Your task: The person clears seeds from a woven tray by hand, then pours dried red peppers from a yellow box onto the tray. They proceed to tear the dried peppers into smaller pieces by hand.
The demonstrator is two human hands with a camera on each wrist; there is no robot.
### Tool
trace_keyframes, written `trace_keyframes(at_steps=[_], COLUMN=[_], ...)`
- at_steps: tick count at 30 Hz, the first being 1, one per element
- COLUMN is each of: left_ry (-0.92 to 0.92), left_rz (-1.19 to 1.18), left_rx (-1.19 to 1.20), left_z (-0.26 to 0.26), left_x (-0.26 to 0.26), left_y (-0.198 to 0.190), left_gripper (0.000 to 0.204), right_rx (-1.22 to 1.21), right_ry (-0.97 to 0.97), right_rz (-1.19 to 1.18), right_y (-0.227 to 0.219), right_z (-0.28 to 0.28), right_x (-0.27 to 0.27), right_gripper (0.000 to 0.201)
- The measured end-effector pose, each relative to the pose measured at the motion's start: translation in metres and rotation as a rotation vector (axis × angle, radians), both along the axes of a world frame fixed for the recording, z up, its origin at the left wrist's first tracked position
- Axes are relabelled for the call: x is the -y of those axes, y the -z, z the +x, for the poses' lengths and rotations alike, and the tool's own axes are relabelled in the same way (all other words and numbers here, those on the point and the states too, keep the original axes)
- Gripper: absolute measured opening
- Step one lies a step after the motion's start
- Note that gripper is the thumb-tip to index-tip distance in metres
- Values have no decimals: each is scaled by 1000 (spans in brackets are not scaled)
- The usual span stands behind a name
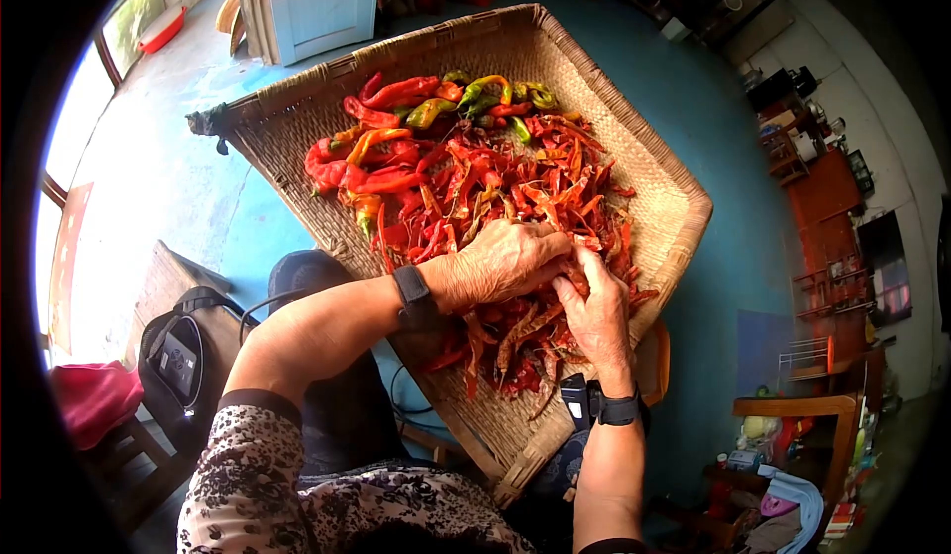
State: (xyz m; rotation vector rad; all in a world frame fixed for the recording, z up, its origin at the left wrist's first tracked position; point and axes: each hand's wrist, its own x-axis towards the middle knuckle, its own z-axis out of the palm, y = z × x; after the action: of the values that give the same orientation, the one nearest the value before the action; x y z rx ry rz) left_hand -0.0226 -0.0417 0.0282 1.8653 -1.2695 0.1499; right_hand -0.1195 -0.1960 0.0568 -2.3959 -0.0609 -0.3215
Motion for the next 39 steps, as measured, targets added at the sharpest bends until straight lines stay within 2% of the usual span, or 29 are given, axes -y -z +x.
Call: trace_keyframes(at_steps=[2,4,5,8,10,12,14,16,18,19,20,22,23,24,26,27,29,30,32,35,36,38,39], left_ry=[29,58,63,78,38,-38,-35,2,18,35,33,68,69,66,66,68,74,60,45,40,9,-23,-106], left_rz=[-13,-18,-13,22,60,107,118,58,27,-3,-3,7,7,36,75,83,92,95,99,125,45,-35,-52], left_rx=[-38,-5,23,-7,36,65,65,50,91,132,131,179,176,202,228,291,354,342,330,286,258,232,244], left_z=[-2,-4,-3,-1,2,6,8,8,9,9,9,7,6,5,5,5,5,5,5,4,3,4,5], left_x=[0,1,1,0,-1,-1,-1,-4,-2,-1,-1,-1,-1,0,1,2,3,3,3,3,4,4,4], left_y=[-2,-2,-1,-1,4,5,6,7,12,13,14,10,10,9,11,13,15,16,16,13,10,5,2], left_gripper=[17,18,17,15,15,15,17,23,28,32,32,37,37,36,35,34,33,32,31,32,34,36,39], right_rx=[-33,78,141,83,200,280,483,443,353,153,153,267,299,335,174,54,123,-11,155,118,119,215,223], right_ry=[23,13,12,78,125,332,519,729,842,930,928,699,584,468,321,270,7,21,-28,32,32,132,221], right_rz=[30,-158,-150,-181,-224,-258,-225,-142,-303,-597,-598,-534,-276,-251,-99,-132,-202,-178,-275,-213,-212,-207,-223], right_y=[0,-1,-4,4,6,-5,-3,-7,-11,-11,-8,-2,-1,0,-12,-23,0,-1,12,13,12,7,5], right_z=[-1,-4,-7,-13,-15,-24,-30,-45,-58,-63,-61,-55,-47,-38,-27,-25,-14,-13,-4,-1,-1,-5,-8], right_x=[5,11,12,27,37,53,88,115,130,131,132,121,111,98,50,24,13,2,3,2,4,14,24], right_gripper=[35,24,19,19,13,12,12,13,13,13,13,14,16,17,21,25,34,36,41,34,34,27,22])
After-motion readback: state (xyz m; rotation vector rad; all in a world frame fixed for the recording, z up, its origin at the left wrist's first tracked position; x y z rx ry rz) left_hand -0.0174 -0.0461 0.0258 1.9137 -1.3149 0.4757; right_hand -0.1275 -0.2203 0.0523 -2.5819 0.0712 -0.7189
